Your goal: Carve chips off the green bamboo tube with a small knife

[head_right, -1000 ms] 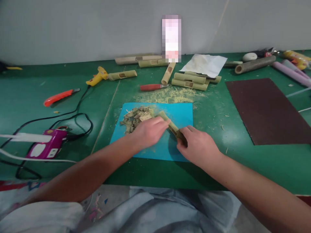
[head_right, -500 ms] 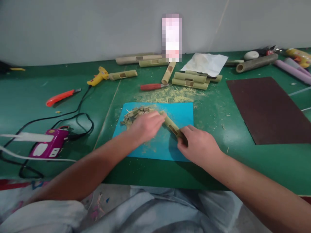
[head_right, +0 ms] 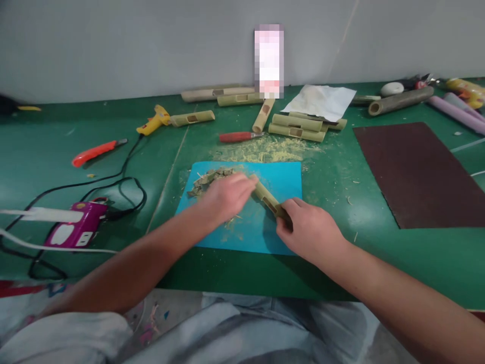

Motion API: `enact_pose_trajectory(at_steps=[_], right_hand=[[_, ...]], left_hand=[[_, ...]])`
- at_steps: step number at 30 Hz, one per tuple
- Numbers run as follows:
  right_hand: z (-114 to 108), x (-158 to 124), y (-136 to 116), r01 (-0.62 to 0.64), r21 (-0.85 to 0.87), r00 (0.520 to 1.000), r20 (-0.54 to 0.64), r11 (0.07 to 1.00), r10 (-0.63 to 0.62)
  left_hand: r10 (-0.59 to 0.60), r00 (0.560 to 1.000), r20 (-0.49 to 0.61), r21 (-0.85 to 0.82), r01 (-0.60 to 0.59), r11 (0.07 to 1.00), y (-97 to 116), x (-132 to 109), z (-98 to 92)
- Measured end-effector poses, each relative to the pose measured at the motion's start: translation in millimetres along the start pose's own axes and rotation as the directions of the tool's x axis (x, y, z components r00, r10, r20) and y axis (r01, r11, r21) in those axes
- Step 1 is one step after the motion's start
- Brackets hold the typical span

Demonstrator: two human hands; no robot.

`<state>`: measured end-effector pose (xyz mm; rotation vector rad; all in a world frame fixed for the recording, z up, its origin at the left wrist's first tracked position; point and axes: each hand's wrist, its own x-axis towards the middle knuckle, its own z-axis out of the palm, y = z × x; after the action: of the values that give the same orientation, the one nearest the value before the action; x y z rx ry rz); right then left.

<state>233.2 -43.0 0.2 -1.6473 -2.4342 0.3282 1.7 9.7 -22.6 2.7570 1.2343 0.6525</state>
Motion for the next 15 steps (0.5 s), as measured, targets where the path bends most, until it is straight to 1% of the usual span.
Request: enact_pose_trajectory(at_steps=[2, 3, 6, 8, 10, 13, 14, 15], right_hand=[[0.1, 0.1, 0.1, 0.0, 0.01, 1.0, 0.014, 1.0, 0.0], [-0.1, 0.3, 0.0, -0.004, 0.014, 1.0, 0.012, 1.0, 0.004], [-1.2, 0.7, -0.7, -0.015, 0.019, 1.0, 0.004, 1.0, 0.015], [-1.8, 0.7, -1.4, -0.011, 0.021, 1.0, 0.017, 1.0, 0.01], [-1.9, 0.5, -1.8, -0.008, 0.018, 1.0, 0.024, 1.0, 0.008], [-1.5, -0.1, -1.8, -0.012, 0.016, 1.0, 0.012, 1.0, 0.012], [-1.4, -0.2, -1.7, -0.011, 0.015, 1.0, 0.011, 1.0, 0.011], [-1.4, -0.2, -1.7, -0.006, 0.015, 1.0, 0.016, 1.0, 0.006]], left_hand=[[0.063, 0.996, 0.06, -0.03, -0.061, 0.998, 0.2, -0.1, 0.6], [0.058, 0.997, 0.056, -0.031, -0.056, 0.998, 0.1, -0.1, 0.9], [-0.02, 0.999, 0.032, 0.009, 0.019, 1.0, -0.3, 0.1, 0.7], [0.008, 0.997, 0.079, -0.027, -0.006, 1.0, -0.2, 0.1, -0.9], [0.049, 0.994, 0.093, -0.082, -0.042, 0.996, -0.6, 0.4, -3.5], [-0.003, 1.0, -0.014, -0.054, 0.003, 0.999, -1.9, 1.3, -6.6], [-0.026, 0.999, -0.026, -0.034, 0.025, 0.999, -2.0, 1.5, -6.9], [-0.002, 1.0, 0.018, -0.054, 0.003, 0.999, -1.8, 1.6, -6.7]])
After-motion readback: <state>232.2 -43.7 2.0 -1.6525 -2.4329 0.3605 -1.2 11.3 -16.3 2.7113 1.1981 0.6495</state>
